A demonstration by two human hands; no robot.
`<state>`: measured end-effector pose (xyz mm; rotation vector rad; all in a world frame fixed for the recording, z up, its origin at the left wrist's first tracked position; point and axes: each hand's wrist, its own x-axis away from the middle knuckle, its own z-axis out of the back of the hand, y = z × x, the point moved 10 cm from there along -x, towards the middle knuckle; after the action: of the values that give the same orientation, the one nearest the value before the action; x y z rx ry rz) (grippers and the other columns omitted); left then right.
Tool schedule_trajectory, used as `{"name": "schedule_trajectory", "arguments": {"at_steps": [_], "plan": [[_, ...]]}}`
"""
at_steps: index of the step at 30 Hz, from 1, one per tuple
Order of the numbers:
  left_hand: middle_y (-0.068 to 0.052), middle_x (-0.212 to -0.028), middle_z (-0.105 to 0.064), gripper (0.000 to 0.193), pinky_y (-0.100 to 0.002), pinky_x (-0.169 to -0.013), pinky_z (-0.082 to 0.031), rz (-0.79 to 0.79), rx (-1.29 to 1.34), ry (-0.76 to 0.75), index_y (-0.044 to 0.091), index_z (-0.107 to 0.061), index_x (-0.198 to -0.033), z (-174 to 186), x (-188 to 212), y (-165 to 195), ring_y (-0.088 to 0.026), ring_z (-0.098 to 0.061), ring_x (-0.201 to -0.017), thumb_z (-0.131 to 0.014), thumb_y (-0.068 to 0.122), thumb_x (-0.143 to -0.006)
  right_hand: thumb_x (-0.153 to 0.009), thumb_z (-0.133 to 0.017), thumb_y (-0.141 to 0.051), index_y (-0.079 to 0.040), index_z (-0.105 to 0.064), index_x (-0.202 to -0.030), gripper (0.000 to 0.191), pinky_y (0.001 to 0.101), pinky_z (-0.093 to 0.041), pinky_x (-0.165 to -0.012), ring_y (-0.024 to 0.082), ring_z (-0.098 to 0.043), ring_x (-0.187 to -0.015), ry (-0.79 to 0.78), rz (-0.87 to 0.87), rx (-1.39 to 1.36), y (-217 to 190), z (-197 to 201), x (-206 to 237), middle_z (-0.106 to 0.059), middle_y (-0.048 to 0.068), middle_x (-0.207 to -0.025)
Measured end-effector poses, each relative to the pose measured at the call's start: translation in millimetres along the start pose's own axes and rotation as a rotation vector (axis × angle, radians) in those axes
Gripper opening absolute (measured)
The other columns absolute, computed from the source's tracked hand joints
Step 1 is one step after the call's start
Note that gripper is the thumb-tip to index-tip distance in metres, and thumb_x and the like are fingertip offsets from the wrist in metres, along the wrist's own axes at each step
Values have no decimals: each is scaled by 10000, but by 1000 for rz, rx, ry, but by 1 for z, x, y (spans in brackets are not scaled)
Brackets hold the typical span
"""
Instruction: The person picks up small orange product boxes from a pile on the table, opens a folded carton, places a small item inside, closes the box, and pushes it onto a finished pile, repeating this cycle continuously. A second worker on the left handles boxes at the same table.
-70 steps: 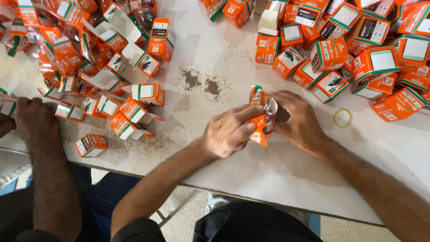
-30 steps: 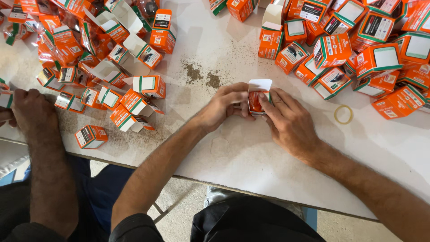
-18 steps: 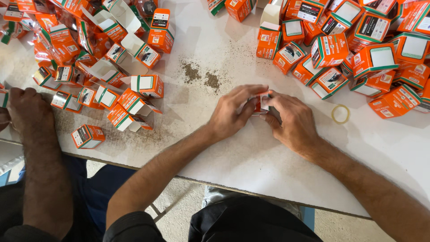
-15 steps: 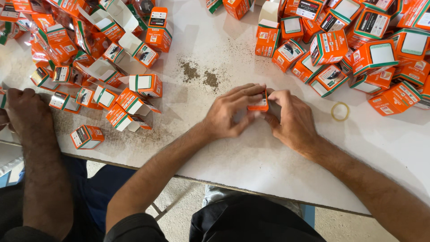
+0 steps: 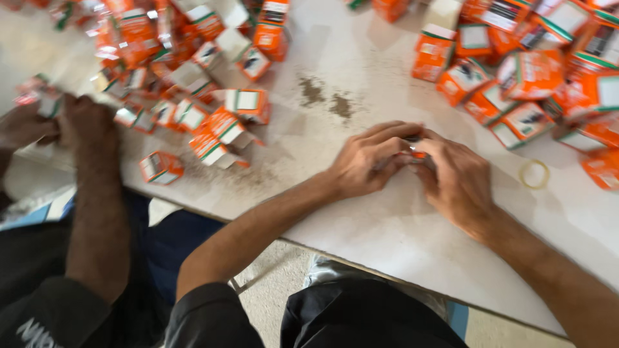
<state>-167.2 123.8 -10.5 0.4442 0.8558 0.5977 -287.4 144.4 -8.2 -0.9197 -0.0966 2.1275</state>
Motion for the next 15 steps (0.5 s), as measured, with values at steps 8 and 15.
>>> {"name": "schedule_trajectory", "arguments": {"at_steps": [8,15], "plan": [[-154,-1519,-533,350,-519,-1206,-427,-148,-240,-67,128,-664,-1217,10,6,17,-369,-504,-1439,-728,343,-948,-834,-787,-30,-59,-607,-1079,305,457,-569,-861,377,-711,-1050,-5,32,-9,-2,-3,0,-690,190,-1298],[-131,-1524,-537,479,-540,-1145,-423,-79,-837,46,98,-645,-1405,86,72,13,-301,-518,-1379,-714,120,-931,-832,-775,28,-51,-666,-1088,289,491,-550,-848,406,-667,-976,29,136,129,12,7,0,-666,217,-1326]]}}
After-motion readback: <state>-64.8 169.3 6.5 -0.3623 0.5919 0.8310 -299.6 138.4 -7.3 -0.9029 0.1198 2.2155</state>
